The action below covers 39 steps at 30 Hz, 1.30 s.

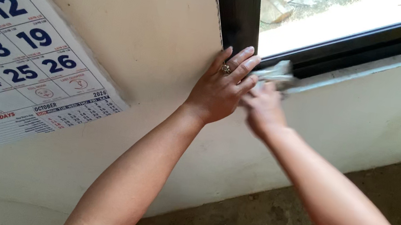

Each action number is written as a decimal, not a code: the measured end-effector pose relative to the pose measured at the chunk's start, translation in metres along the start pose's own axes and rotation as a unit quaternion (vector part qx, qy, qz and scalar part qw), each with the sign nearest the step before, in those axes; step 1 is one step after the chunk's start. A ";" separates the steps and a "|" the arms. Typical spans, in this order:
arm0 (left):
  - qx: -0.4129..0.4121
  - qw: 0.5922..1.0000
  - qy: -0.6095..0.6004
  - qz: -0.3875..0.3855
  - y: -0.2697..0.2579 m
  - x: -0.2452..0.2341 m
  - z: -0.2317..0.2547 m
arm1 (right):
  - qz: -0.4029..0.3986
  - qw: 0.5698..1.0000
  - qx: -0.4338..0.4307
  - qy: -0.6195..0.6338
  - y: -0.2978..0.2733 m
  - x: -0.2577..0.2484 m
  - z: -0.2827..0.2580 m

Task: The person wets a cloth in a green basin, wrings it out, and uses it to wipe the interior frame and glass of a sliding window.

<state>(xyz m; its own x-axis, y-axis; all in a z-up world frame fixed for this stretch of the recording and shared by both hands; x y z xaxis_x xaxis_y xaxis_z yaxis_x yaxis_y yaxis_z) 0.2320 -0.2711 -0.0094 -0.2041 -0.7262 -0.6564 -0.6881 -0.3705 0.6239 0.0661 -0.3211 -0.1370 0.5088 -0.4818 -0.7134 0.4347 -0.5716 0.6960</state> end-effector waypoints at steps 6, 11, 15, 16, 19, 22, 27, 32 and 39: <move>-0.017 1.000 0.019 0.004 -0.015 -0.017 -0.013 | -0.084 0.990 0.109 -0.024 0.004 -0.050 0.012; -0.036 0.999 -0.002 -0.003 -0.039 -0.031 -0.021 | -0.069 0.982 0.172 0.023 0.010 -0.038 0.000; -0.058 0.998 0.010 -0.018 -0.049 -0.041 -0.029 | 0.005 0.975 0.098 0.201 0.033 -0.042 -0.062; -0.070 0.997 0.014 -0.003 -0.050 -0.044 -0.033 | 0.052 0.963 0.078 0.251 0.041 -0.051 -0.079; -0.105 0.994 0.018 0.034 -0.053 -0.055 -0.046 | 0.174 0.965 -0.099 0.171 0.085 -0.083 -0.108; -0.138 0.988 0.020 0.066 -0.050 -0.063 -0.060 | 0.188 0.954 -0.124 0.199 0.122 -0.099 -0.111; -0.118 0.990 -0.020 0.071 -0.061 -0.063 -0.066 | 0.106 0.990 -0.068 0.071 0.108 -0.052 -0.124; -0.073 0.997 -0.022 -0.003 -0.092 -0.061 -0.052 | -0.038 0.989 -0.114 0.081 0.055 -0.038 -0.116; -0.153 0.984 0.015 0.088 -0.068 -0.070 -0.087 | 0.055 0.963 -0.028 0.261 0.178 -0.107 -0.110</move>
<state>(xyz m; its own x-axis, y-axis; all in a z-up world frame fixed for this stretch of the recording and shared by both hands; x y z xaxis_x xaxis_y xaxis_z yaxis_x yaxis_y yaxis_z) 0.3537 -0.2449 0.0308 -0.2781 -0.8098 -0.5166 -0.4001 -0.3913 0.8288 0.1708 -0.2982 0.0727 0.8522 -0.1286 -0.5071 0.3891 -0.4922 0.7787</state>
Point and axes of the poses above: each hand's wrist, its own y-axis towards the middle knuckle, its own x-axis out of the palm, z = x × y, the point moved 3 cm from there along y, towards the middle knuckle, and after that the axes turned 11 degrees about y, right-handed, at the moved point
